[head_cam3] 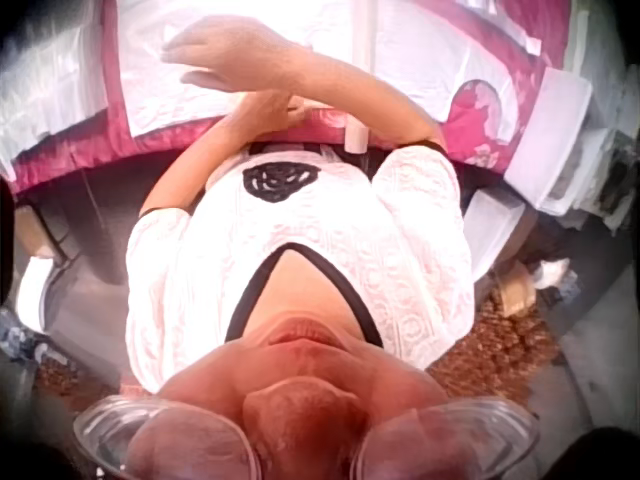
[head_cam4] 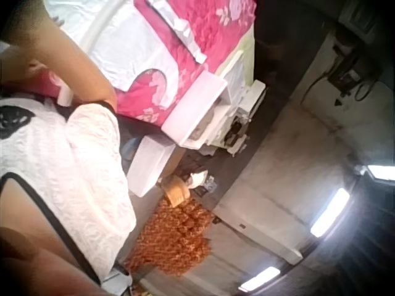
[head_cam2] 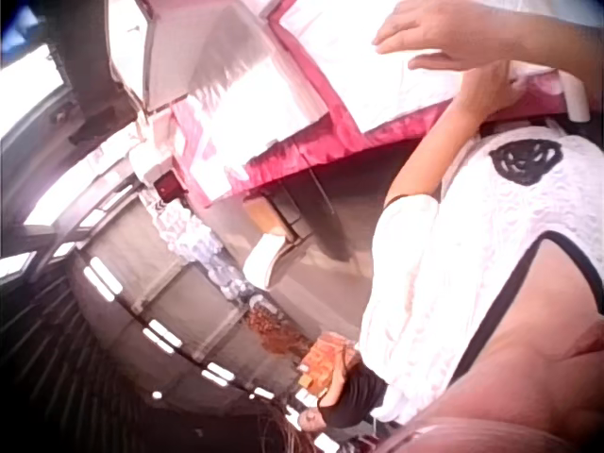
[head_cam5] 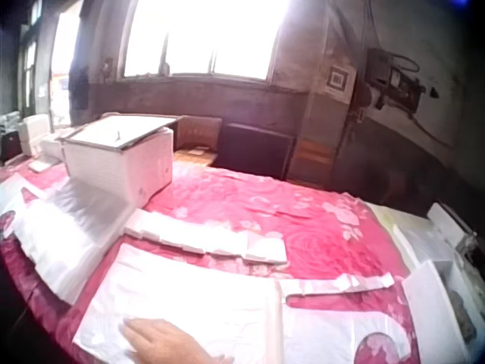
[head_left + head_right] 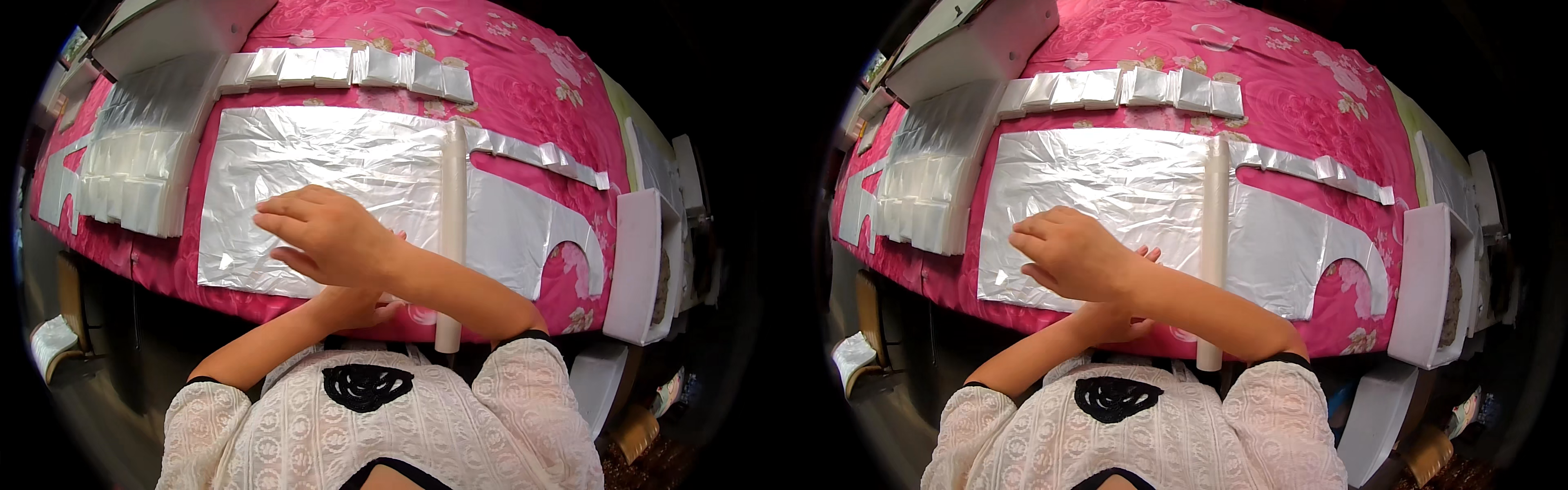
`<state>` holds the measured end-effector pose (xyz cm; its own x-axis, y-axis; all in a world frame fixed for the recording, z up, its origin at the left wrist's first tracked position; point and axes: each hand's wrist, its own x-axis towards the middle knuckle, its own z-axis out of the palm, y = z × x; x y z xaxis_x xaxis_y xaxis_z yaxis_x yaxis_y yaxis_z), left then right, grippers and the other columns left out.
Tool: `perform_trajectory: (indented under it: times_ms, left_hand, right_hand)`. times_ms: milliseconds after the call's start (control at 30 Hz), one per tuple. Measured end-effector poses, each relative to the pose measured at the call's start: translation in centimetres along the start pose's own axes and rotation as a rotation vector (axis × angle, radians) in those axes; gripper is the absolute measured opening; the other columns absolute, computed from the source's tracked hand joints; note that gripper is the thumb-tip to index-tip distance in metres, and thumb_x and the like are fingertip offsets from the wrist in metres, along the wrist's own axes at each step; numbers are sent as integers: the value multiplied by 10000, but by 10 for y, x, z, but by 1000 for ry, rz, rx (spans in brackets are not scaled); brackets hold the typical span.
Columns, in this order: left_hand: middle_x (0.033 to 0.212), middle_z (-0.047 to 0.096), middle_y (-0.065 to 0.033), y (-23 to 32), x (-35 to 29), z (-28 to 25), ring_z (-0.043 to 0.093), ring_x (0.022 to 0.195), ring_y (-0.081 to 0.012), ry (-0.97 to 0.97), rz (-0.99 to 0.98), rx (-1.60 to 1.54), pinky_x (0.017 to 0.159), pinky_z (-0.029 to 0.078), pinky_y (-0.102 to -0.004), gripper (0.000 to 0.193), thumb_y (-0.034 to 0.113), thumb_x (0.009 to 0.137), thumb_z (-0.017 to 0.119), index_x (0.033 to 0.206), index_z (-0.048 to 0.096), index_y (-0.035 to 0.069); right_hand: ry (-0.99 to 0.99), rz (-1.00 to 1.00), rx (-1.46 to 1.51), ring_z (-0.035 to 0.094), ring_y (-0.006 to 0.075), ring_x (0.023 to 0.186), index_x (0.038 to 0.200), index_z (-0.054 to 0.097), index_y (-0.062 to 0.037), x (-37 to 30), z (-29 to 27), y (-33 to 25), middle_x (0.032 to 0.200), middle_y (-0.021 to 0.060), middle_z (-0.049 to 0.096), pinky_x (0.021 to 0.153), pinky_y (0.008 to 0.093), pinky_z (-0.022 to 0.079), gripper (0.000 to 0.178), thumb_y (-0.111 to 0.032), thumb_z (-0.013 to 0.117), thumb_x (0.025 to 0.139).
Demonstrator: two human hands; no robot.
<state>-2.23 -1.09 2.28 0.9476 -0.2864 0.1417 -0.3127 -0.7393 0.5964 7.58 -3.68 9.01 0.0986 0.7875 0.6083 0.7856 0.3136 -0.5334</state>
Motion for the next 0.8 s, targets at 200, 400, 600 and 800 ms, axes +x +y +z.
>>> perform_trajectory:
  times_ms: [200, 400, 600, 800]
  left_hand:
    - [1382, 349, -214, -21, -106, -32, 312, 1291, -376, 189, -109, -66, 1051, 269, -442, 626, 368, 832, 542, 1303, 397, -18]
    - [1376, 360, -221, -14, -143, -36, 331, 1283, -368, 368, -294, -161, 1050, 254, -435, 613, 446, 910, 366, 1308, 397, -18]
    - [1348, 398, -225, -15, -158, -45, 382, 1252, -357, 541, -419, -289, 1040, 274, -408, 607, 445, 930, 289, 1291, 408, -27]
    - [1355, 390, -229, -11, -192, -55, 382, 1256, -351, 592, -523, -309, 1042, 276, -399, 585, 418, 931, 313, 1291, 399, -35]
  right_hand:
    - [-258, 449, -492, 388, 322, 1259, 1276, 478, -51, -182, -128, -5, 1351, 139, 432, 1024, 421, 322, 541, -408, 499, 872]
    - [-504, 385, -401, 247, 296, 1346, 1332, 412, -63, -174, -99, 5, 1408, 129, 356, 1093, 437, 184, 633, -500, 417, 874]
    - [-514, -17, 376, 411, 297, 1243, 1238, 507, -60, -63, 30, -23, 1281, 108, 505, 1035, 435, 289, 564, -489, 460, 875]
    - [-363, -20, 61, 443, 297, 1207, 1200, 523, -52, -17, 17, 11, 1263, 117, 511, 1005, 421, 341, 467, -345, 566, 838]
